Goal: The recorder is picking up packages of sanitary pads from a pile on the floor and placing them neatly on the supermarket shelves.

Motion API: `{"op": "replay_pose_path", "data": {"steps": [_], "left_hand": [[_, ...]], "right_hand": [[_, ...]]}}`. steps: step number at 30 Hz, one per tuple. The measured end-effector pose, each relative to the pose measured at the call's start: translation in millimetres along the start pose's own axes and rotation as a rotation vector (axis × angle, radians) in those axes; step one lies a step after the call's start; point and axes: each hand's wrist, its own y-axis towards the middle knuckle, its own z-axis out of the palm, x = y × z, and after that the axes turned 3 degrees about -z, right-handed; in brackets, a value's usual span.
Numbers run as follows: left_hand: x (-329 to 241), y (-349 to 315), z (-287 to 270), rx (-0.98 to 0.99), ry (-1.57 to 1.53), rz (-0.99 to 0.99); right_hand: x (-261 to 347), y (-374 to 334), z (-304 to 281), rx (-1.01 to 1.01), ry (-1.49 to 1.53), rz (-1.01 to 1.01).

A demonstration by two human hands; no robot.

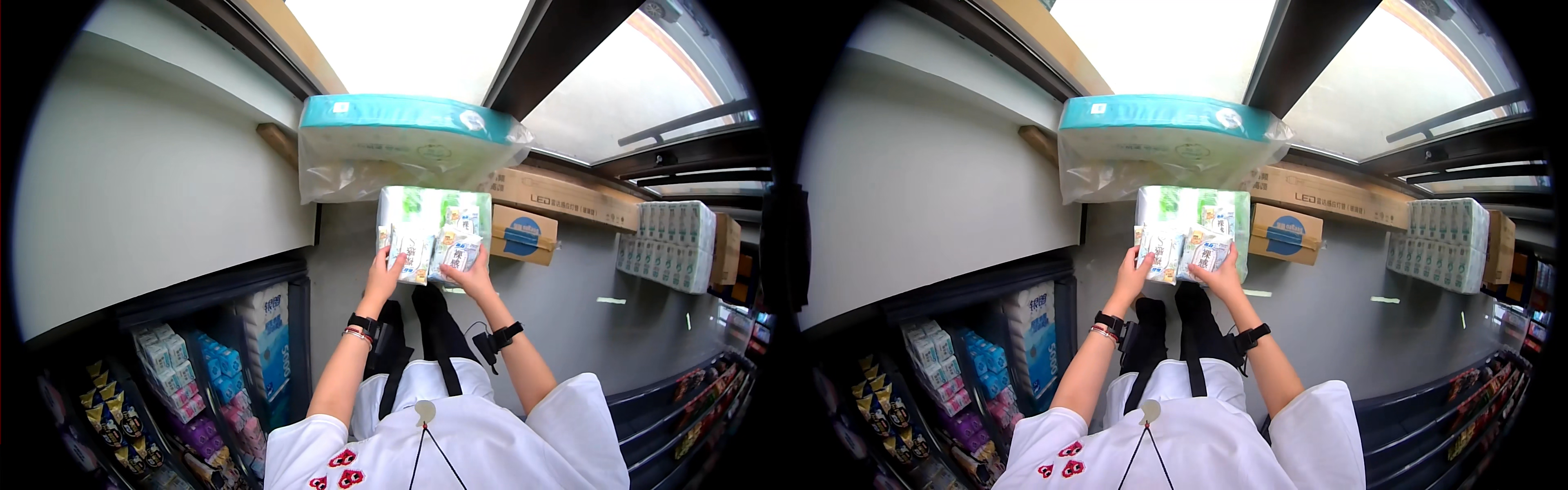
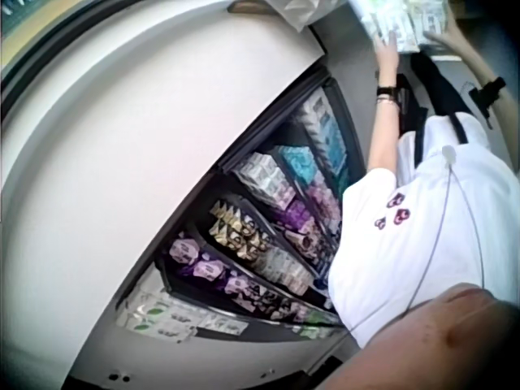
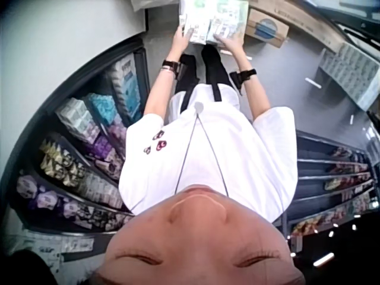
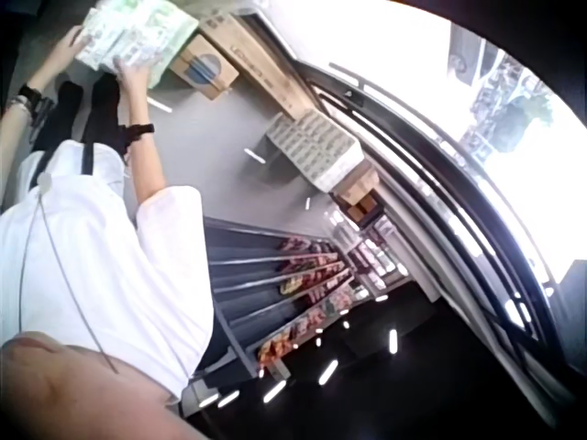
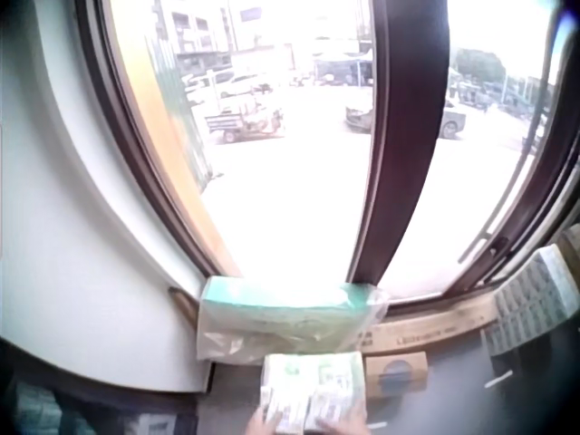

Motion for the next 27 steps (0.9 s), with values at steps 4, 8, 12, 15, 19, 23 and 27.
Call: {"op": "replay_pose_path", "data": {"steps": [4, 8, 12, 15, 19, 23, 27], "left_hand": [[6.4, -1.8, -2.9, -0.057, -0.082, -0.014], [0.4, 0.4, 0.5, 0.03, -0.231, -0.086], [19.6, 2.9, -15.0, 0.001, -0.244, -0.059], [34.3, 8.8, -19.6, -0.003, -0.226, -0.038], [25.9, 12.4, -9.9, 0.04, -0.235, -0.042], [19.3, 12.5, -14.0, 0.012, -0.24, -0.05], [13.7, 1.4, -31.6, -0.071, -0.195, -0.064]], "right_hand": [[9.9, 2.8, 2.9, 0.154, 0.023, -0.051], [2.1, 10.5, -9.8, 0.257, 0.11, 0.032], [21.0, 7.5, -5.6, 0.289, 0.121, 0.204], [20.9, 9.1, -9.0, 0.261, 0.01, 0.244], [6.1, 11.4, -21.9, 0.233, 0.023, 0.219], [5.6, 13.0, -19.4, 0.24, 0.003, 0.201], [5.9, 18.5, -18.4, 0.112, -0.053, 0.16]]}}
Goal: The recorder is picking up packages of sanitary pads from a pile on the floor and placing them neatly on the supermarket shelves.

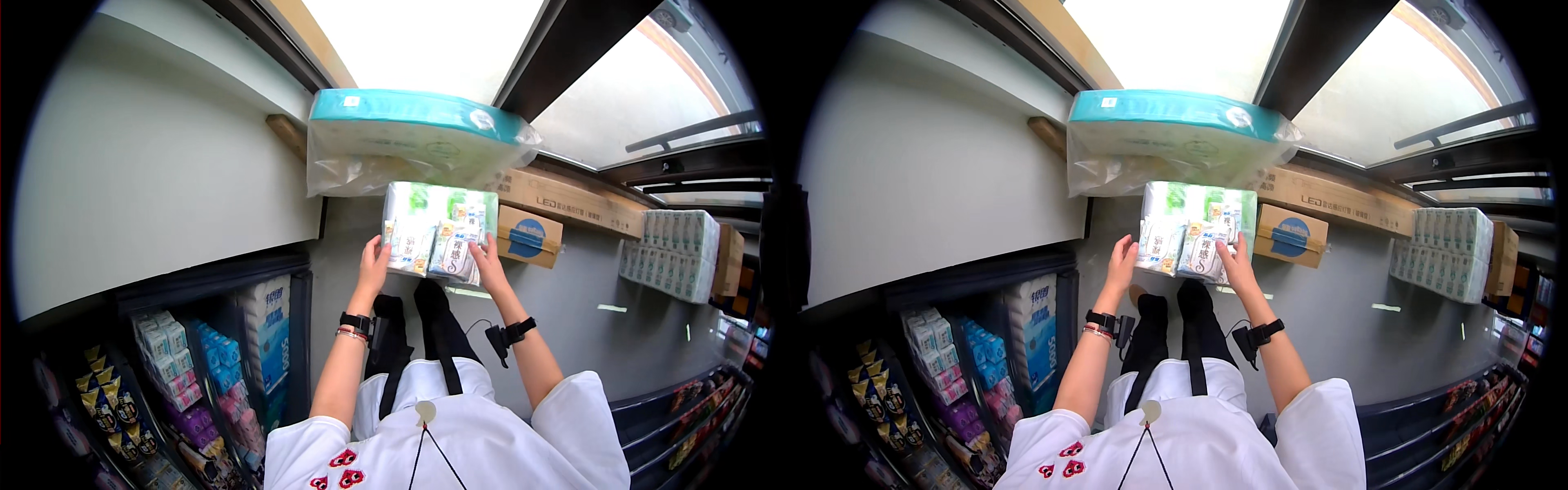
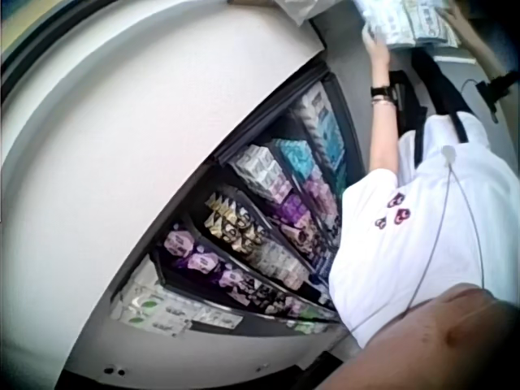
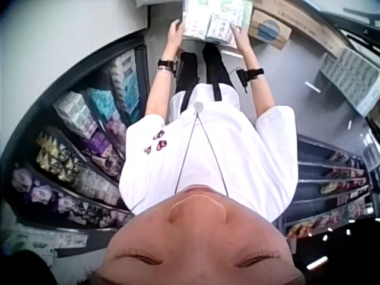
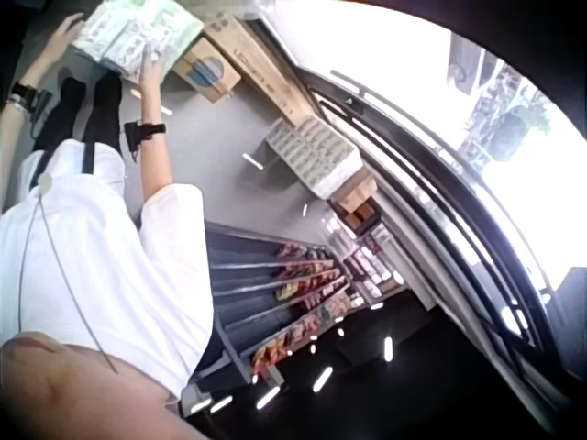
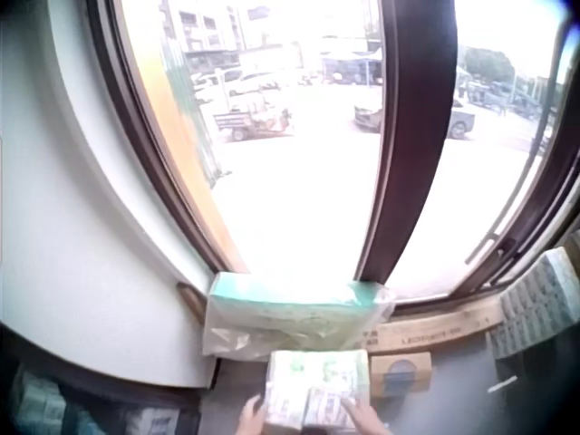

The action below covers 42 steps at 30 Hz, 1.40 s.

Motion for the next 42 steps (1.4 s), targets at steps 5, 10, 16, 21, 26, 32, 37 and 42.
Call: {"op": "replay_pose_path", "data": {"steps": [5, 10, 16, 21, 26, 32, 37, 42], "left_hand": [[-22.9, -47.3, -37.5, -0.135, 0.135, 0.061], [-72.3, -139.1, -81.7, -0.092, 0.105, -0.049], [-26.9, -259.7, -134.6, -0.43, 0.302, 0.2], [44.5, -386.3, -170.4, -0.651, 0.259, 0.09], [143.5, -541.4, -180.1, -0.826, 0.347, 0.019], [223.7, -705.7, -171.9, -1.102, 0.171, -0.176], [276.4, -791.6, -157.5, -1.311, 0.074, -0.331], [313.8, -830.2, -163.5, -1.388, -0.027, -0.421]], "right_hand": [[-31.6, 0.4, -19.1, -0.382, 0.075, -0.1], [-83.0, -41.2, -27.7, -0.071, -0.219, 0.106], [-118.9, -103.9, 39.3, 0.455, -0.521, 0.215], [-125.8, -135.5, 123.8, 0.721, -0.76, -0.021], [-142.7, -201.3, 219.3, 0.875, -0.785, -0.217], [-197.0, -307.5, 320.8, 1.133, -0.917, -0.413], [-228.8, -415.8, 406.8, 1.329, -1.066, -0.353], [-253.3, -486.3, 480.4, 1.492, -1.104, -0.356]]}}
